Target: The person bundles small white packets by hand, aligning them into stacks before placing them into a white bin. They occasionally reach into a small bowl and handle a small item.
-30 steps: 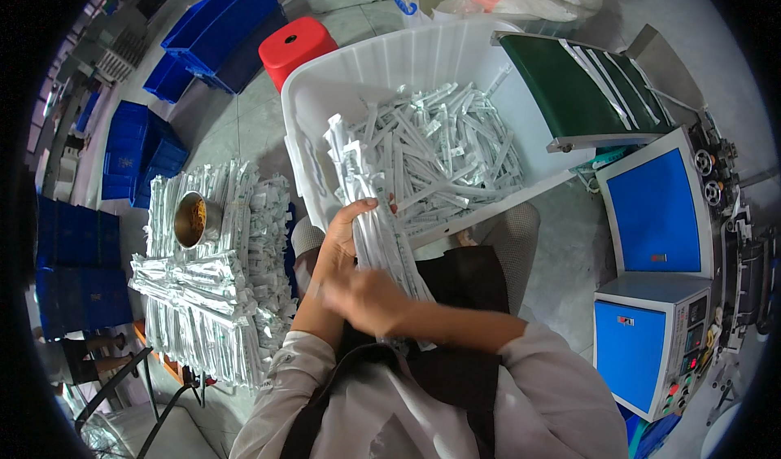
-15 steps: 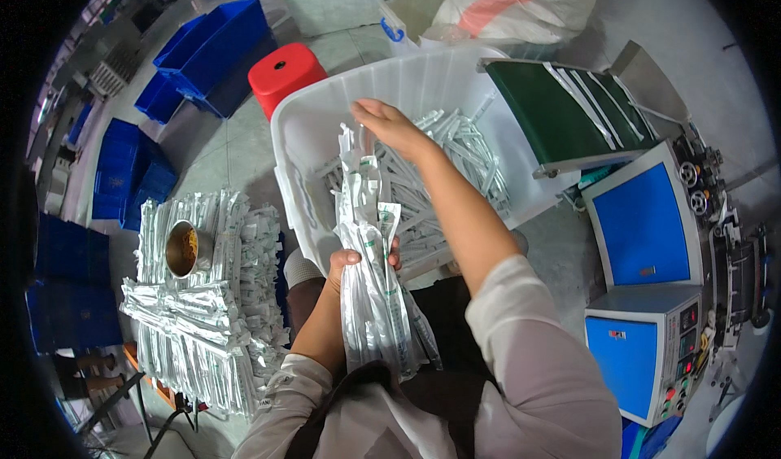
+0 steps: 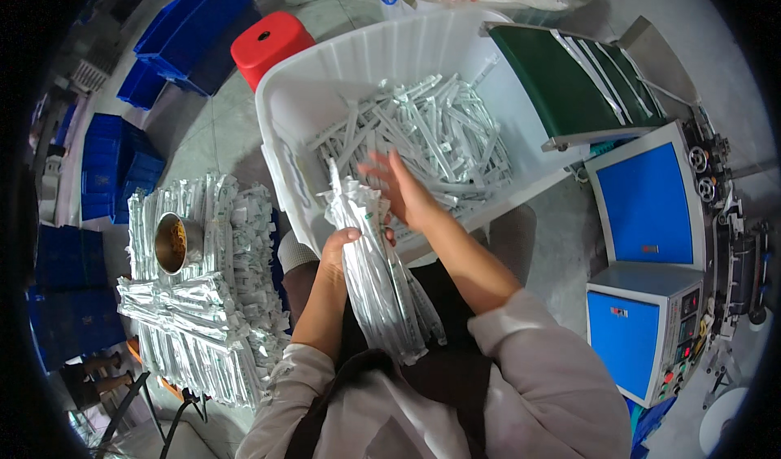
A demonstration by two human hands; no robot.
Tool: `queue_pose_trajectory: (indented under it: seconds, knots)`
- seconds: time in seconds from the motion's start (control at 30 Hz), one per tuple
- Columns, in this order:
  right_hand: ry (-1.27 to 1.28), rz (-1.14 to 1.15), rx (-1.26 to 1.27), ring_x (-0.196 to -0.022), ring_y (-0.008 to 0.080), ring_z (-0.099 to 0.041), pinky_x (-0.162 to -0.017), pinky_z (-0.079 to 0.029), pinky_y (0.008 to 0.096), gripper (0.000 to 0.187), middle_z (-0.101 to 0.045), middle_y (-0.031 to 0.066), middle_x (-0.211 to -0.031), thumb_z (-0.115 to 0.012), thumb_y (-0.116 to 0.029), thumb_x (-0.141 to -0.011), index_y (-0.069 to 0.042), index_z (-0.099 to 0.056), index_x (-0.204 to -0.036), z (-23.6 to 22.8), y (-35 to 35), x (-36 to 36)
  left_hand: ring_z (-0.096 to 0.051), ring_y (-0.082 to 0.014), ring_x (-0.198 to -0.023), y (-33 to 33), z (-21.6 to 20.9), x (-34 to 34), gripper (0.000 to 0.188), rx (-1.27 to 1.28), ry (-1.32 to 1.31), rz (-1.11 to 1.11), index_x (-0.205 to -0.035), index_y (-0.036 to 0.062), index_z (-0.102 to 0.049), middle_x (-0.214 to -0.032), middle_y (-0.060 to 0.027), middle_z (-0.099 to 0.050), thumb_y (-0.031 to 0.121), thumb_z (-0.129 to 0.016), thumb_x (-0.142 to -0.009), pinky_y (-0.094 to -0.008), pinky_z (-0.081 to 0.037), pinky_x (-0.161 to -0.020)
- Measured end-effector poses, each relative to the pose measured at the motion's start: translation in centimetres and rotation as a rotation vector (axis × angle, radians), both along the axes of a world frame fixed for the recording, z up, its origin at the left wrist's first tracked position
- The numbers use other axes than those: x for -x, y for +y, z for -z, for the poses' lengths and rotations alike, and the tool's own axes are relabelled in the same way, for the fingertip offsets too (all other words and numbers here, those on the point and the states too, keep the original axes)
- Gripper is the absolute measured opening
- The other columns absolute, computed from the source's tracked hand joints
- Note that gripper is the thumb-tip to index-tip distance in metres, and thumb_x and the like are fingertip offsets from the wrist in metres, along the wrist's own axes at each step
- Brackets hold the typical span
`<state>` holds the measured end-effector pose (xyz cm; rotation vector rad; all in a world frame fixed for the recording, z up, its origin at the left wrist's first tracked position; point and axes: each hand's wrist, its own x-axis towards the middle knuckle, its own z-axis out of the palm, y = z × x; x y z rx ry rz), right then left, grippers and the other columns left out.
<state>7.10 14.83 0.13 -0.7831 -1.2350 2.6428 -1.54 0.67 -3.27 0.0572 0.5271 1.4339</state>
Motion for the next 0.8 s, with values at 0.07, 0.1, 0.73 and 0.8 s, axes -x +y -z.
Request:
queue_pose_trajectory:
  seconds: [0.07, 0.1, 0.73, 0.8]
  knots:
    - [0.053, -0.091, -0.062, -0.109, 0.0203, -0.045, -0.079, -0.045, 0.032, 0.076, -0.048, 0.0102, -0.115, -0.061, -0.048, -0.076, -0.007, -0.031, -0.132, 1.7, -3.6, -4.1, -0.061, -0.0293, -0.082, 0.3, -1.1, 0.6, 0.054, -0.003, 0.038, -0.192, -0.111, -0.0051, -0.048, -0.093, -0.0192, -0.058, 0.015, -0.063, -0.063, -0.0401, -0.052, -0.073]
    - [0.084, -0.097, -0.265, -0.111, 0.0194, -0.043, -0.084, -0.043, 0.0313, 0.076, -0.047, 0.0101, -0.115, -0.067, -0.04, -0.076, -0.005, -0.029, -0.132, 2.2, -6.1, -5.6, -0.062, -0.0281, -0.08, 0.2, -1.3, 0.9, 0.048, 0.032, 0.034, -0.297, -0.109, -0.0061, -0.05, -0.092, -0.0182, -0.06, 0.009, -0.063, -0.065, -0.0384, -0.053, -0.072]
    - [-0.264, -0.015, -1.198, -0.057, 0.0357, -0.053, -0.055, -0.043, 0.0407, 0.025, -0.053, 0.0185, -0.068, -0.058, -0.02, -0.08, 0.002, -0.048, -0.08, -3.5, -11.3, -6.7, -0.061, -0.027, -0.084, -6.3, -2.0, 0.5, 0.054, 0.173, 0.056, -0.289, -0.115, -0.0056, -0.046, -0.098, -0.0162, -0.059, 0.004, -0.063, -0.065, -0.0366, -0.052, -0.077]
    - [-0.328, -0.021, -0.98, -0.058, 0.0354, -0.054, -0.054, -0.043, 0.0393, 0.022, -0.053, 0.0187, -0.065, -0.055, -0.017, -0.082, 0.003, -0.046, -0.078, -3.1, -10.8, -7.0, -0.061, -0.0279, -0.085, -6.7, -1.4, 0.8, 0.053, 0.11, -0.013, -0.283, -0.115, -0.006, -0.046, -0.098, -0.017, -0.06, 0.004, -0.061, -0.065, -0.0375, -0.052, -0.077]
